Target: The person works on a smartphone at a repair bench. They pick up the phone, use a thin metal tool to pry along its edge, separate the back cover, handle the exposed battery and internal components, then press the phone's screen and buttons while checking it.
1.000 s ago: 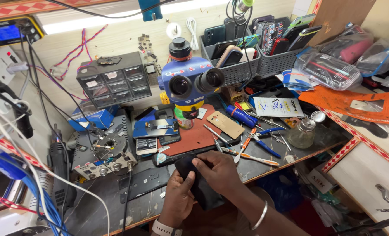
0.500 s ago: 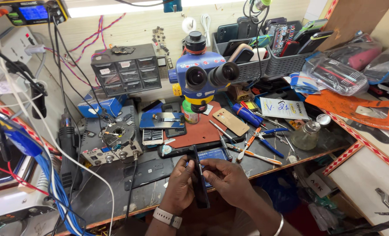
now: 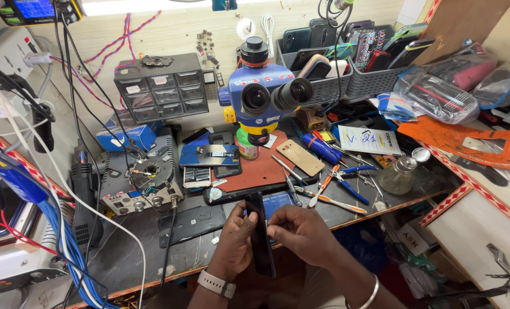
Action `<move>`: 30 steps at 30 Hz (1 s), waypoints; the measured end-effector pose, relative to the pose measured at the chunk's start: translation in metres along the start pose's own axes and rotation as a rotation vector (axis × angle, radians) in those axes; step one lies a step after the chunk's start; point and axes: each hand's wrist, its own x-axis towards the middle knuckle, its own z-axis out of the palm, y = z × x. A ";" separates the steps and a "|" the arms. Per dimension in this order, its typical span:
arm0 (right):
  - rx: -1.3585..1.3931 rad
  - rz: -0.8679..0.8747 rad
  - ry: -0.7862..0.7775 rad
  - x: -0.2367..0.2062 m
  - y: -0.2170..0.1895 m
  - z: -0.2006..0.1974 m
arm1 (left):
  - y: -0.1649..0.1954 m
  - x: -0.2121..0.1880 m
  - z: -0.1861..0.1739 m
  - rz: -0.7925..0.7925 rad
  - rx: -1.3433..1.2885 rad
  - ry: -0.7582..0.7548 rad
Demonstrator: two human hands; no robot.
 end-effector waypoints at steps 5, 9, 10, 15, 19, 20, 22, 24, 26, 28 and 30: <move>-0.092 0.127 0.155 -0.003 -0.018 0.010 | -0.002 0.002 0.000 0.002 0.065 0.071; -0.554 -0.116 0.189 -0.008 -0.026 0.009 | -0.006 0.002 -0.003 0.028 0.093 0.083; -0.636 -0.196 0.187 -0.007 -0.026 0.008 | -0.006 0.002 -0.003 0.035 0.100 0.080; -0.814 -0.510 0.169 -0.003 -0.019 0.008 | -0.007 0.000 -0.001 0.070 0.046 0.017; -0.748 -0.594 0.148 -0.016 -0.013 0.014 | -0.001 0.001 0.002 0.020 -0.092 0.126; -0.699 -0.568 0.135 -0.020 -0.012 0.016 | 0.000 0.000 0.002 0.018 -0.085 0.133; -0.613 -0.416 0.234 -0.020 -0.013 0.017 | 0.002 0.001 0.002 0.013 -0.072 0.142; -0.551 -0.342 0.268 -0.019 -0.015 0.017 | 0.000 0.001 0.001 0.032 -0.025 0.125; -0.518 -0.365 0.244 -0.013 -0.022 0.013 | -0.003 0.002 0.000 0.044 0.007 0.103; -0.527 -0.232 0.192 -0.007 -0.030 0.008 | -0.005 0.003 -0.001 0.067 0.026 0.081; -0.566 -0.115 0.139 -0.004 -0.038 0.006 | -0.007 0.002 -0.003 0.065 0.052 0.087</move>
